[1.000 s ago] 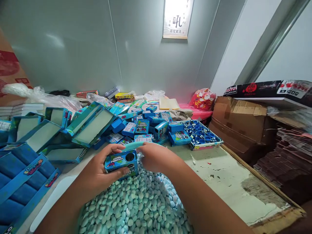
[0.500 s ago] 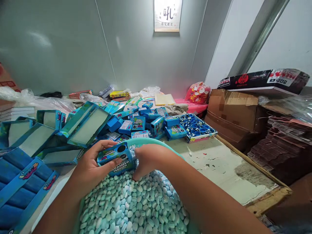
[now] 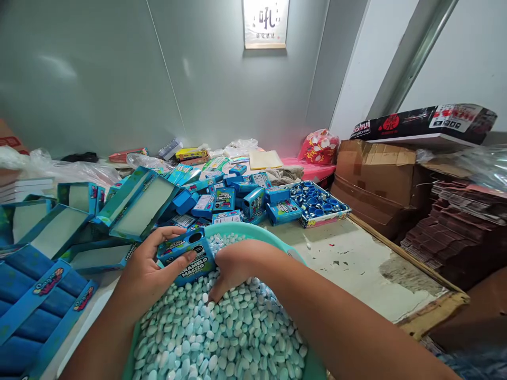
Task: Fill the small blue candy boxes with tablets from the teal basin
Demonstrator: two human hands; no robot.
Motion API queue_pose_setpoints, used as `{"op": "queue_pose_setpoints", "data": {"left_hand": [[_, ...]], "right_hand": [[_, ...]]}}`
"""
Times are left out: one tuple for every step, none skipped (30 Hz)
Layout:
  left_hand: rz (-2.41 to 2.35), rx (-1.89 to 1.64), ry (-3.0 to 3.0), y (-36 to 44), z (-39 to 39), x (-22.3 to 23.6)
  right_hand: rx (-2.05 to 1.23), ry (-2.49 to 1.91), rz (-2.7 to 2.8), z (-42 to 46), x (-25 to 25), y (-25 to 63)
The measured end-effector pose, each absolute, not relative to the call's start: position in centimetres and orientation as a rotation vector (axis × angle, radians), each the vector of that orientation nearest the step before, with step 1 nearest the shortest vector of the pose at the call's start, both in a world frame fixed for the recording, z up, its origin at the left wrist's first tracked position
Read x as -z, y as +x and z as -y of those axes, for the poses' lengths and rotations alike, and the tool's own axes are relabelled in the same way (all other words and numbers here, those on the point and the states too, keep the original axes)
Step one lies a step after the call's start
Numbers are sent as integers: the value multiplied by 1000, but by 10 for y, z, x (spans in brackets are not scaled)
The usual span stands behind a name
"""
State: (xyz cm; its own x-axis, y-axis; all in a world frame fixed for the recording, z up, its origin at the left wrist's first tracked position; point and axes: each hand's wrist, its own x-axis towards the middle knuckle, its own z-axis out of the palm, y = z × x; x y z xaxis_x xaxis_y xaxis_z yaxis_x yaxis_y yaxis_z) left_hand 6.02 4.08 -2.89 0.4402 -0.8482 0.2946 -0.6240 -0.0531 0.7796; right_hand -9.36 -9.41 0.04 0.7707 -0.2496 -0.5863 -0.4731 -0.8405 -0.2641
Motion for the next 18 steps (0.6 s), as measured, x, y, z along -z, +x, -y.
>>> {"op": "queue_pose_setpoints", "data": {"left_hand": [[1270,295,1768,60,-41,29],[1269,285,1773,61,-42,29],[1266,280,1776,61,-42,28],[1265,281,1776,61,-42,28],[1263,282,1774,61,-42,28],[1263,283,1770,61,-42,28],[1262,285,1764,61,-42,28],[1261,289,1759,61,-42,29],[1260,289,1758,61,-42,29],[1259,284,1758,61,-42,29],[1261,274,1761,61,-41,29],[1267,262,1768,60,-41,29],[1272,247,1775,60,-41,29],[1277,232,1781,60,-41,29],[1280,224,1783,60,-41,28],[1280,225,1785,60,-41,28],[1279,229,1783,59,-41,28],[1280,232,1777,59,-41,28]], "right_hand": [[-734,-2575,-549,94,0,-94],[-695,-2584,-548,94,1,-96],[-653,-2593,-544,94,2,-97],[-610,-2600,-551,96,2,-99],[-558,-2604,-571,97,2,-101],[-496,-2602,-599,100,2,-103],[-422,-2595,-628,103,2,-104],[-334,-2584,-654,107,1,-106],[-241,-2577,-667,110,2,-107],[-159,-2578,-670,114,2,-108],[-96,-2592,-667,117,4,-108],[-58,-2613,-668,119,5,-108],[-43,-2633,-672,121,8,-108],[-49,-2658,-674,121,11,-107],[-65,-2685,-672,120,14,-106],[-82,-2712,-670,118,16,-104],[-93,-2741,-663,116,19,-102],[-97,-2767,-658,113,20,-99]]}}
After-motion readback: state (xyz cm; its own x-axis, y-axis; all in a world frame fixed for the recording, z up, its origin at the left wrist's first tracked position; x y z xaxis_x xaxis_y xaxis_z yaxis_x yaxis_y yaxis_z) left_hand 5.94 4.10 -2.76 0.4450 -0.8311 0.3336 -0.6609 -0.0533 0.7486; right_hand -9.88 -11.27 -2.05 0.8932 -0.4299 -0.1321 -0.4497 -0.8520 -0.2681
